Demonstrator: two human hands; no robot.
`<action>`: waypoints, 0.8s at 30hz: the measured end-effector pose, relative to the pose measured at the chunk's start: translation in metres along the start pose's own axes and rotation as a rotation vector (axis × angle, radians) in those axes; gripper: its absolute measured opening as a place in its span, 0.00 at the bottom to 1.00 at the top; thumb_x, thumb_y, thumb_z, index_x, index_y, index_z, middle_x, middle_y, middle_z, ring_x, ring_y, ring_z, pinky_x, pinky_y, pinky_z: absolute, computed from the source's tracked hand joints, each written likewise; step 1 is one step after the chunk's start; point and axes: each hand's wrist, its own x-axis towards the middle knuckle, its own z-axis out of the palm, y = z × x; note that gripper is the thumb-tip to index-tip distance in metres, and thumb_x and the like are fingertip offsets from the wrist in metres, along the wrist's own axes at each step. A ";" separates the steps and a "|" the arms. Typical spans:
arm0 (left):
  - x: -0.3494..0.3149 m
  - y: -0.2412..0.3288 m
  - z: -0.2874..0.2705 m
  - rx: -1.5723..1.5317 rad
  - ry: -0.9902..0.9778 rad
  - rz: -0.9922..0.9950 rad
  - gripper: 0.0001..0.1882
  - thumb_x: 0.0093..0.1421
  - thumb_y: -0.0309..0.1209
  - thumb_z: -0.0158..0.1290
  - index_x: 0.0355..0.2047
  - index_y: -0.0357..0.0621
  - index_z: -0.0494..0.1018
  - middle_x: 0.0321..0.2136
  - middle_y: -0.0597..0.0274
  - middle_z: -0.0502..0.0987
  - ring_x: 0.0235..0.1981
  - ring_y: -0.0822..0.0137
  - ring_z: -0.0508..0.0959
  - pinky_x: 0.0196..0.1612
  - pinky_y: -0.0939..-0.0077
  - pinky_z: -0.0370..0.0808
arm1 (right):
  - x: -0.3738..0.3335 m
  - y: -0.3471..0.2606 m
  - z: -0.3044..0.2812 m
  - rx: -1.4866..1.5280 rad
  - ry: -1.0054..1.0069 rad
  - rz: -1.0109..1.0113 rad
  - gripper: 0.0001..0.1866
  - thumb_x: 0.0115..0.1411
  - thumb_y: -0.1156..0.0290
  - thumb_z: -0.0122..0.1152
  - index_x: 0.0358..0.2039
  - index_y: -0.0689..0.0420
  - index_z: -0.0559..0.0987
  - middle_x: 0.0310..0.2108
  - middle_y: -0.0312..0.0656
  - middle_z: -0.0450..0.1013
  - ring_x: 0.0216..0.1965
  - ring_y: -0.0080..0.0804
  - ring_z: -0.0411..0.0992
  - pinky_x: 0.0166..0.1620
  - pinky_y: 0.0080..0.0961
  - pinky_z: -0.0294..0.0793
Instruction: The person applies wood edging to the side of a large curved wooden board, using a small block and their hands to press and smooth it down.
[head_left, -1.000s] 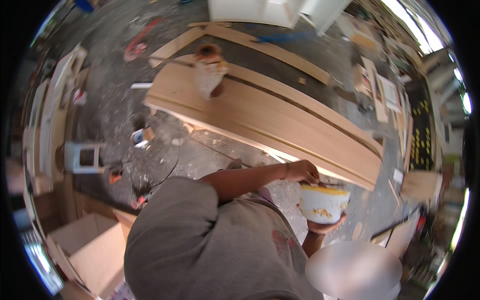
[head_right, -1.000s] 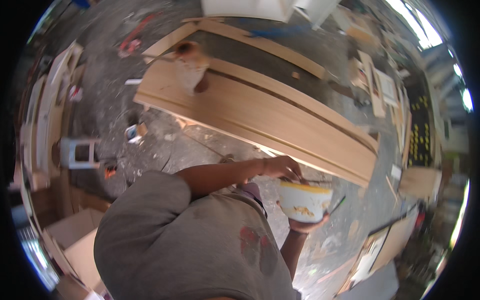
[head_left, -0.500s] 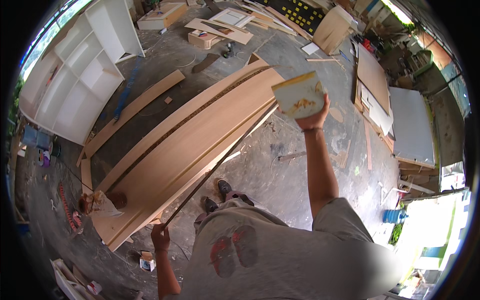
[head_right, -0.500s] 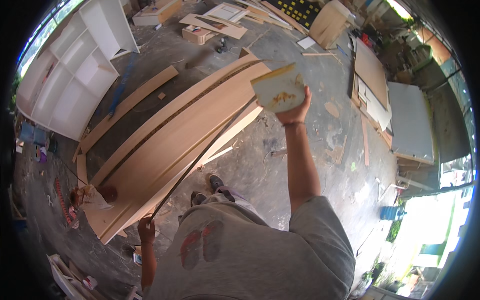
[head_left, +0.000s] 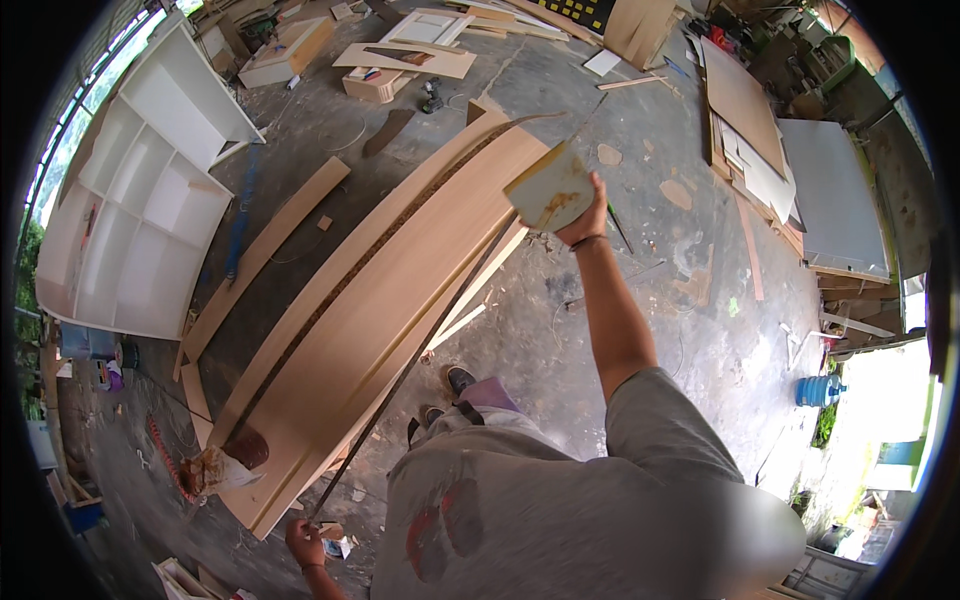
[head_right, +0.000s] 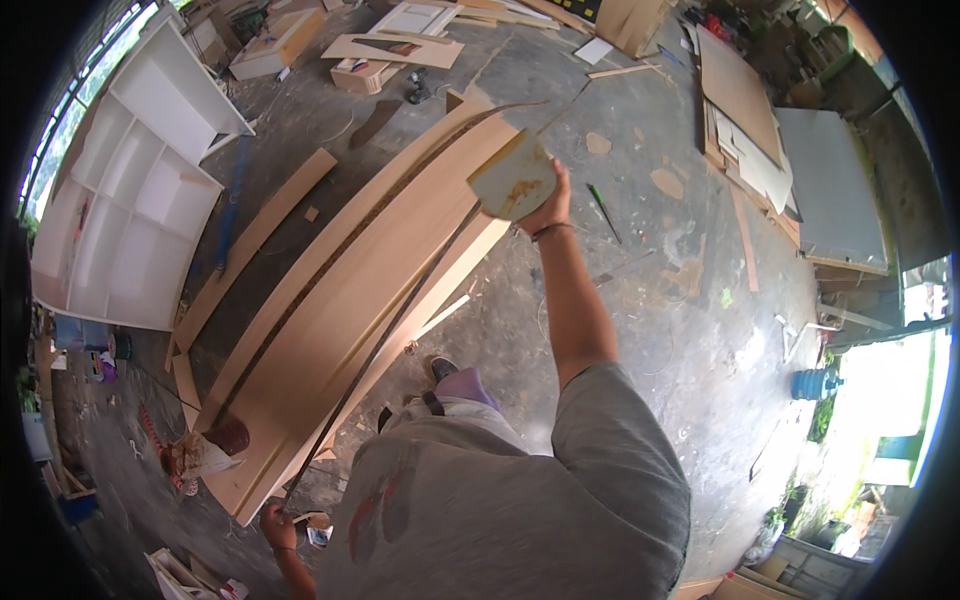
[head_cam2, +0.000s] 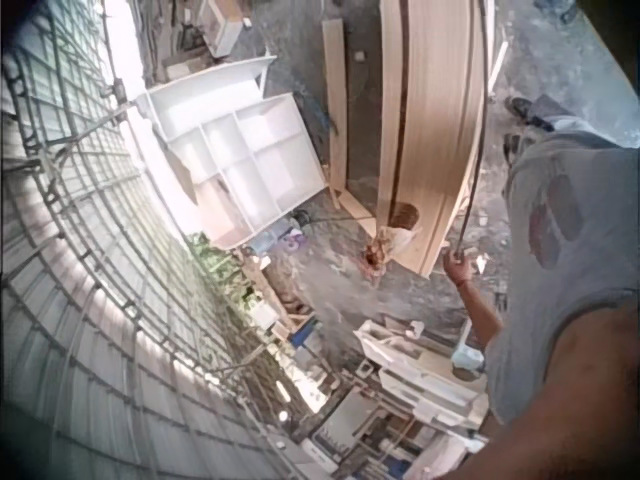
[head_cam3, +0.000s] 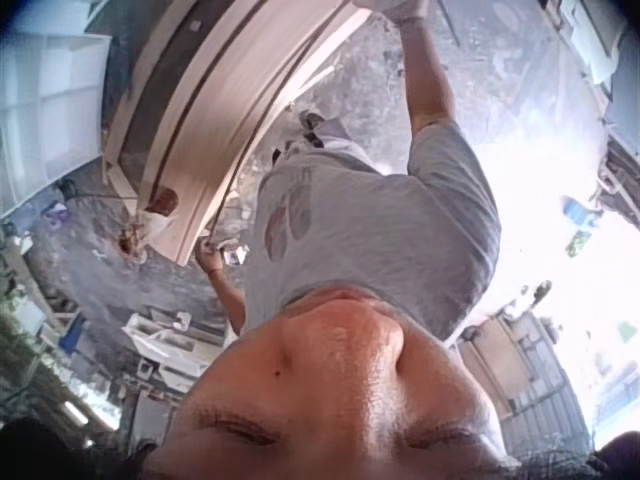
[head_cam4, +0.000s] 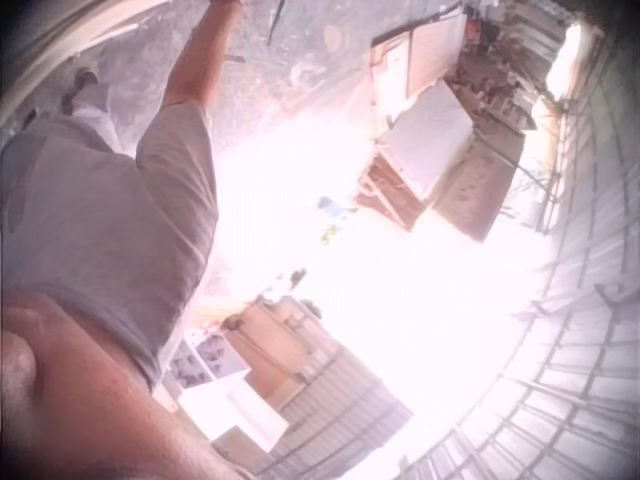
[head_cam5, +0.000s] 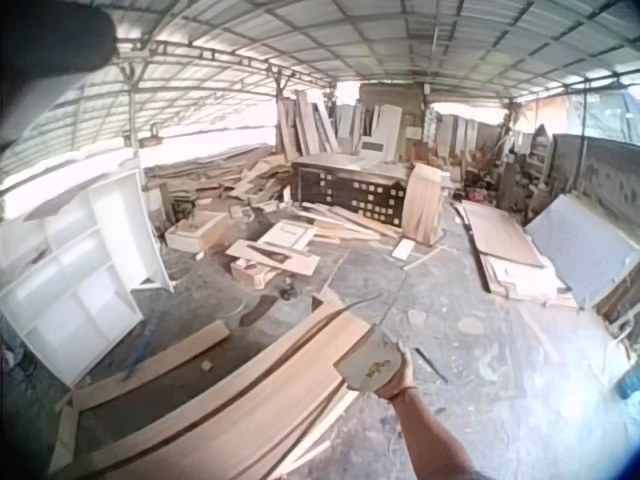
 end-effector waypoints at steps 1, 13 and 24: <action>-0.001 0.010 -0.012 0.059 0.055 -0.050 0.06 0.51 0.23 0.53 0.32 0.38 0.72 0.30 0.53 0.73 0.34 0.51 0.74 0.41 0.60 0.72 | 0.002 0.013 -0.013 0.024 0.023 0.020 0.44 0.48 0.34 0.54 0.63 0.45 0.64 0.64 0.47 0.57 0.62 0.62 0.56 0.51 0.84 0.52; -0.034 -0.071 -0.003 0.082 0.515 -0.612 0.18 0.67 0.33 0.44 0.53 0.33 0.68 0.53 0.43 0.69 0.57 0.48 0.68 0.60 0.58 0.64 | 0.057 0.094 -0.103 0.133 0.275 0.134 0.33 0.55 0.40 0.54 0.56 0.46 0.72 0.60 0.43 0.63 0.58 0.50 0.61 0.57 0.65 0.59; 0.032 -0.029 0.005 -1.490 1.308 -0.845 0.34 0.57 0.18 0.52 0.60 0.58 0.53 0.41 0.60 0.77 0.36 0.64 0.78 0.37 0.65 0.76 | 0.022 0.101 -0.090 -0.111 0.294 0.085 0.44 0.47 0.40 0.57 0.63 0.45 0.64 0.65 0.47 0.57 0.64 0.63 0.53 0.54 0.84 0.51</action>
